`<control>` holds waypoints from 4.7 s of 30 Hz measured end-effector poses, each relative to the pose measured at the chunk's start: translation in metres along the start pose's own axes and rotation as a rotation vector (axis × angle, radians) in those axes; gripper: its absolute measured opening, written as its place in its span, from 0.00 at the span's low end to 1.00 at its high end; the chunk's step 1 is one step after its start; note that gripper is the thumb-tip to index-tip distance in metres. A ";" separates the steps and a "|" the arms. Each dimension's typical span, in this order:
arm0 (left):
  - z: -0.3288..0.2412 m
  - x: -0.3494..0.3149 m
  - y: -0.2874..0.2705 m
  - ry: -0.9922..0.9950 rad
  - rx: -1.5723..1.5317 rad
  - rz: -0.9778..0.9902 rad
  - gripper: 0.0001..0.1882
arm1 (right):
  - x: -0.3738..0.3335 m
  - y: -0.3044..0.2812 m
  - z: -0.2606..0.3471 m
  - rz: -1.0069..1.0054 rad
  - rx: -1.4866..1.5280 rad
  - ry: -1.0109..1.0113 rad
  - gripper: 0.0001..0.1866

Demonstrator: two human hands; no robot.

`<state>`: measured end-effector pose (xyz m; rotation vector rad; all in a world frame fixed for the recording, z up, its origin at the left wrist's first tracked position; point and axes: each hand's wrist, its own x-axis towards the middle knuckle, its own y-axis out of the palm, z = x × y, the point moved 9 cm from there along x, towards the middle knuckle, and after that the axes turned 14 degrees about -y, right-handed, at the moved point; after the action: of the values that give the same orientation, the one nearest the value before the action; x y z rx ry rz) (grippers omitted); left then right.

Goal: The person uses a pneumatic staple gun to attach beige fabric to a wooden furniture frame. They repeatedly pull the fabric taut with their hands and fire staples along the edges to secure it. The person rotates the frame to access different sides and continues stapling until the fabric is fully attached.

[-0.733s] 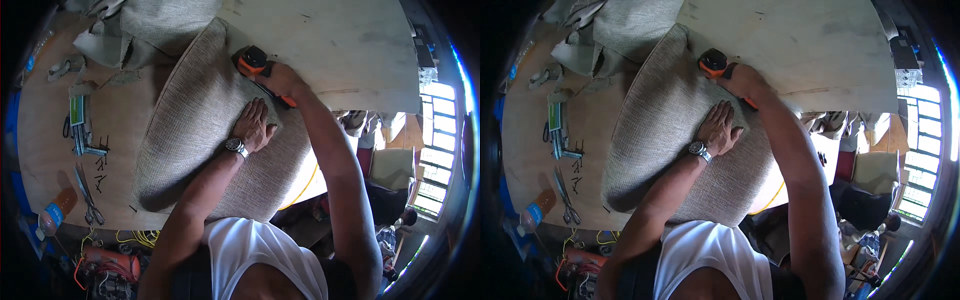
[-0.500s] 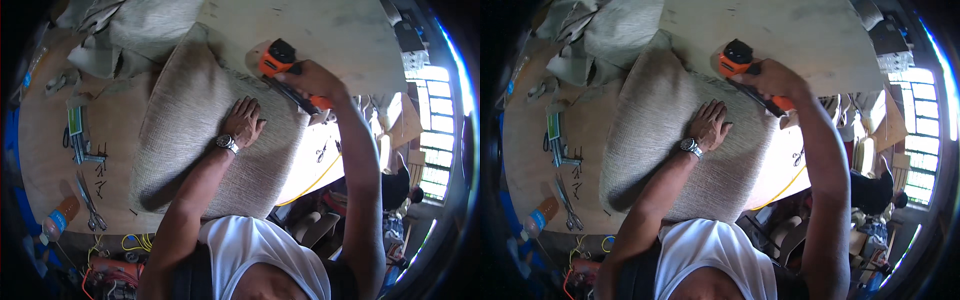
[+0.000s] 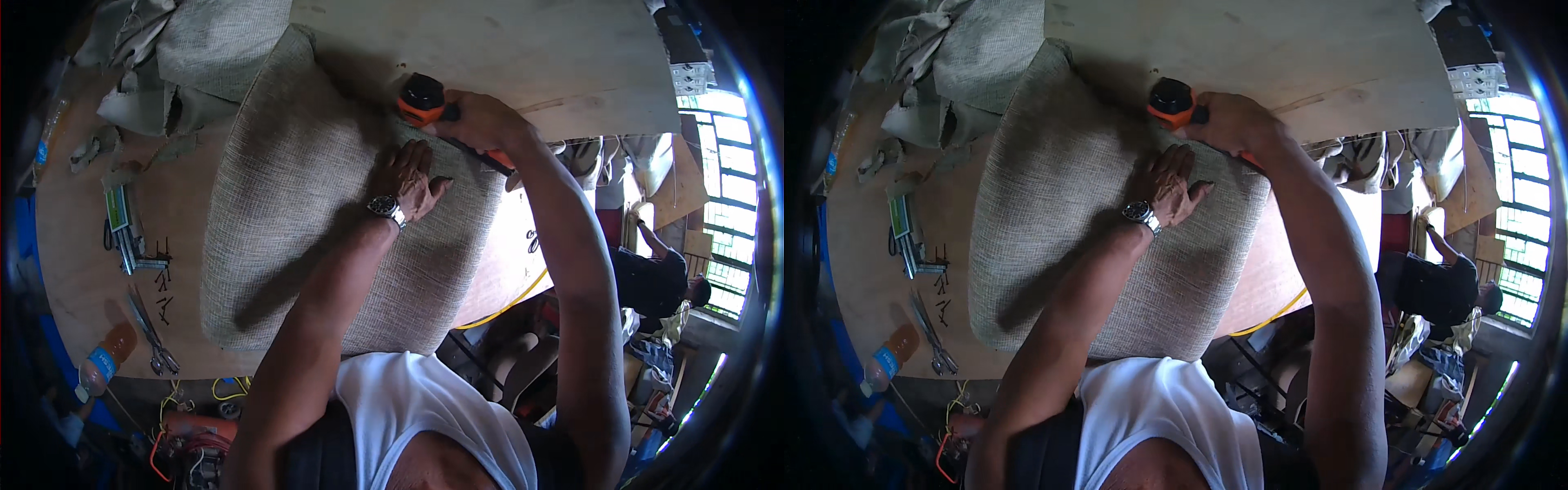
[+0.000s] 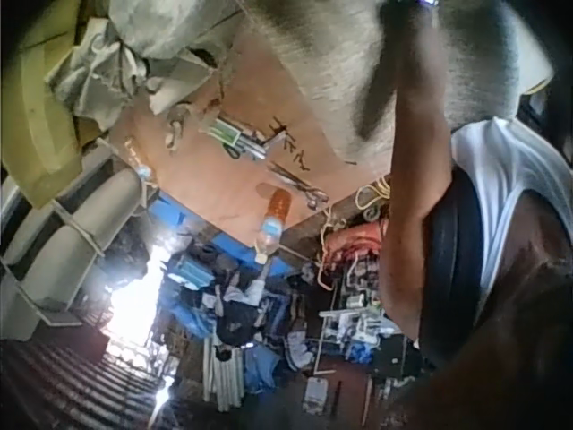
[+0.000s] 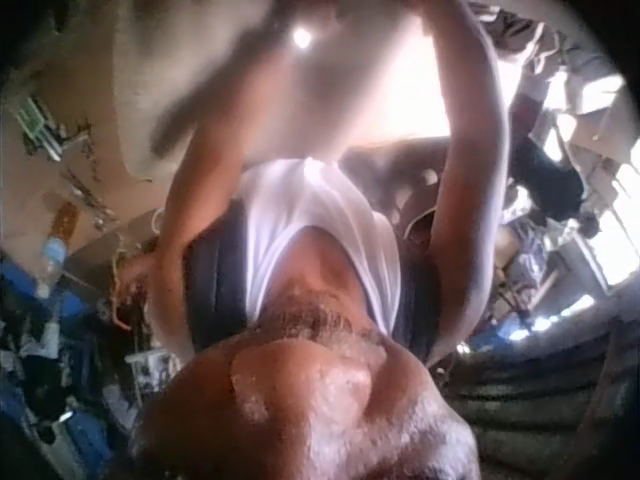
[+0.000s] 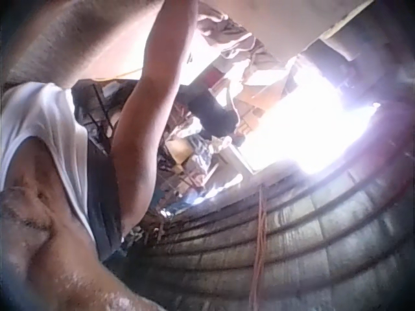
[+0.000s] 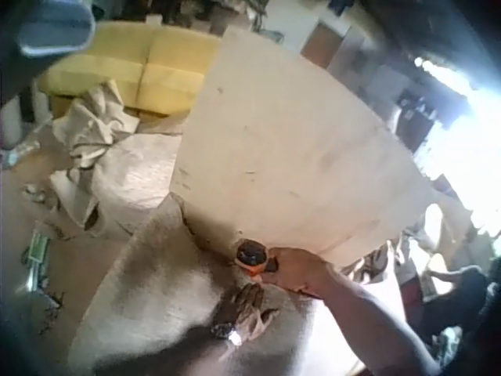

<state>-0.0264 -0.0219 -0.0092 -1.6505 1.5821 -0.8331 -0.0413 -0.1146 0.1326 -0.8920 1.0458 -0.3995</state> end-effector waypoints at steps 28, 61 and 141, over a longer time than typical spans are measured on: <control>0.015 -0.007 -0.009 0.032 -0.195 -0.097 0.34 | 0.071 0.041 -0.006 0.090 -0.392 0.006 0.32; 0.005 -0.007 -0.024 0.146 -0.268 -0.113 0.23 | -0.061 -0.035 -0.008 -0.288 -0.007 -0.053 0.28; -0.076 -0.002 0.020 0.069 -1.095 0.183 0.14 | -0.199 0.156 -0.121 -0.339 0.296 0.229 0.37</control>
<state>-0.1009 -0.0236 0.0166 -2.1029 2.4038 0.1714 -0.2589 0.0579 0.0983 -0.7672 1.0100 -0.9345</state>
